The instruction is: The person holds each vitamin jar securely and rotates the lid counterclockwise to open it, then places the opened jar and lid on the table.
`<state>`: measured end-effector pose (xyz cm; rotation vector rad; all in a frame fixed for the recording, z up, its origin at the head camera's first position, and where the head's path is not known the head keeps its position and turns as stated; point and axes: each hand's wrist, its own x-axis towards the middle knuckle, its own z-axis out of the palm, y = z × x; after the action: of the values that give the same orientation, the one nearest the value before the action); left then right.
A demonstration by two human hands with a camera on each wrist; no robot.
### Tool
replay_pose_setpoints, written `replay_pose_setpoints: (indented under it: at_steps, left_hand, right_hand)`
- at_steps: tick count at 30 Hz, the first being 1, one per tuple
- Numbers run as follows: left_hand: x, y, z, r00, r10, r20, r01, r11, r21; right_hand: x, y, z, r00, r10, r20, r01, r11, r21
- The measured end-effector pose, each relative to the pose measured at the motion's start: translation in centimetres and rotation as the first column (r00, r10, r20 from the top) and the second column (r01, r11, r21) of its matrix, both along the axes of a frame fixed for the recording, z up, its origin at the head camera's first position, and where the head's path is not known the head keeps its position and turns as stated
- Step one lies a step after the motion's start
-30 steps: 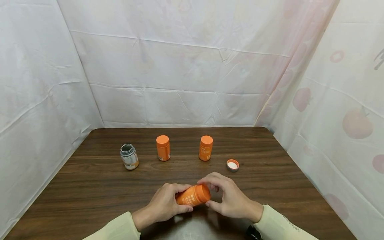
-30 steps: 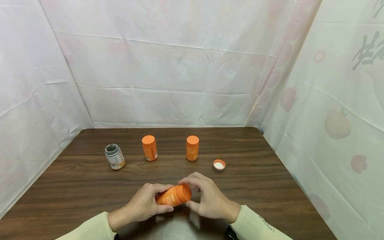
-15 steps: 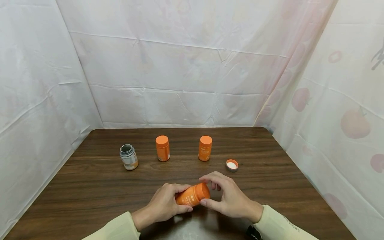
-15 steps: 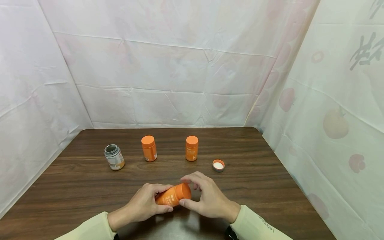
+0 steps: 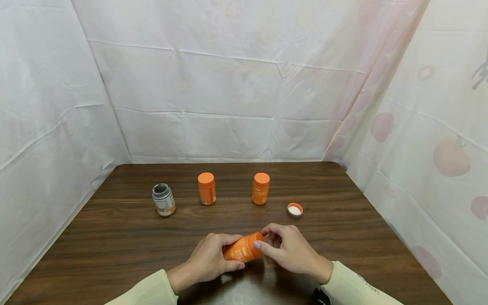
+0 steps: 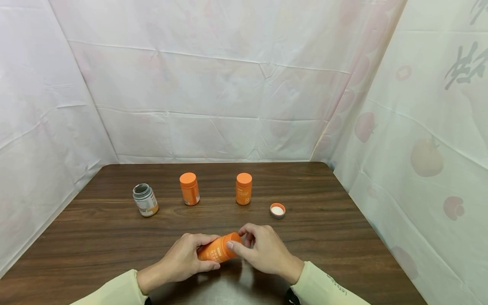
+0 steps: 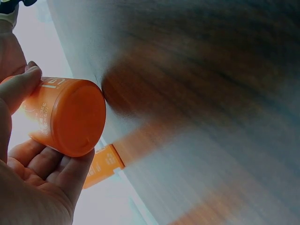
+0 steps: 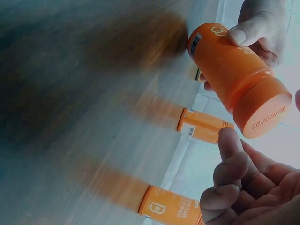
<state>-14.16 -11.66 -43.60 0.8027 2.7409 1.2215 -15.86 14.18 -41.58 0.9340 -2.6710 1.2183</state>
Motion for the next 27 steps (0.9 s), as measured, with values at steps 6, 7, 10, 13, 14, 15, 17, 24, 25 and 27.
replay_pose_setpoints:
  at_steps: [6, 7, 10, 13, 14, 15, 17, 24, 25, 27]
  left_hand:
    - [0.03, 0.0, -0.01, 1.0, -0.003, 0.002, 0.003, 1.0, 0.005]
    - [0.03, -0.01, -0.01, 1.0, -0.002, 0.004, 0.002, 1.0, 0.005]
    - [0.03, -0.01, -0.01, 1.0, -0.002, 0.008, 0.002, 1.0, 0.006]
    - [0.06, -0.01, -0.02, 1.0, -0.005, 0.01, 0.005, 1.0, 0.008]
    - [0.07, -0.01, -0.02, 1.0, -0.006, 0.01, 0.006, 1.0, 0.009]
    - [0.08, -0.01, -0.01, 1.0, -0.007, 0.009, 0.007, 1.0, 0.009]
    - [0.1, -0.02, 0.0, 1.0, -0.007, 0.009, 0.007, 1.0, 0.01]
    - [0.1, -0.01, 0.01, 1.0, -0.002, 0.009, 0.002, 1.0, 0.006]
    - [0.1, -0.01, 0.0, 1.0, -0.001, 0.005, 0.001, 1.0, 0.004]
    - [0.09, -0.01, -0.02, 1.0, 0.003, -0.006, -0.003, 1.0, 0.001]
  right_hand:
    - [0.08, -0.2, 0.16, 0.999, -0.028, 0.036, 0.028, 1.0, 0.002]
    - [0.09, -0.23, 0.19, 0.999, -0.029, 0.039, 0.029, 1.0, 0.0]
    - [0.12, -0.31, 0.21, 0.998, -0.032, 0.045, 0.033, 0.999, -0.003]
    - [0.12, -0.35, 0.19, 0.998, -0.032, 0.047, 0.032, 0.999, -0.003]
    - [0.12, -0.35, 0.17, 0.998, -0.03, 0.047, 0.03, 1.0, -0.004]
    - [0.11, -0.35, 0.15, 0.999, -0.026, 0.048, 0.026, 1.0, -0.007]
    - [0.09, -0.32, 0.14, 0.999, -0.014, 0.047, 0.015, 1.0, -0.014]
    - [-0.06, -0.05, 0.41, 0.997, 0.071, 0.028, -0.07, 0.997, -0.02]
    - [-0.08, 0.01, 0.46, 0.996, 0.083, 0.022, -0.082, 0.996, -0.021]
    - [-0.11, 0.13, 0.51, 0.994, 0.107, -0.001, -0.107, 0.994, -0.025]
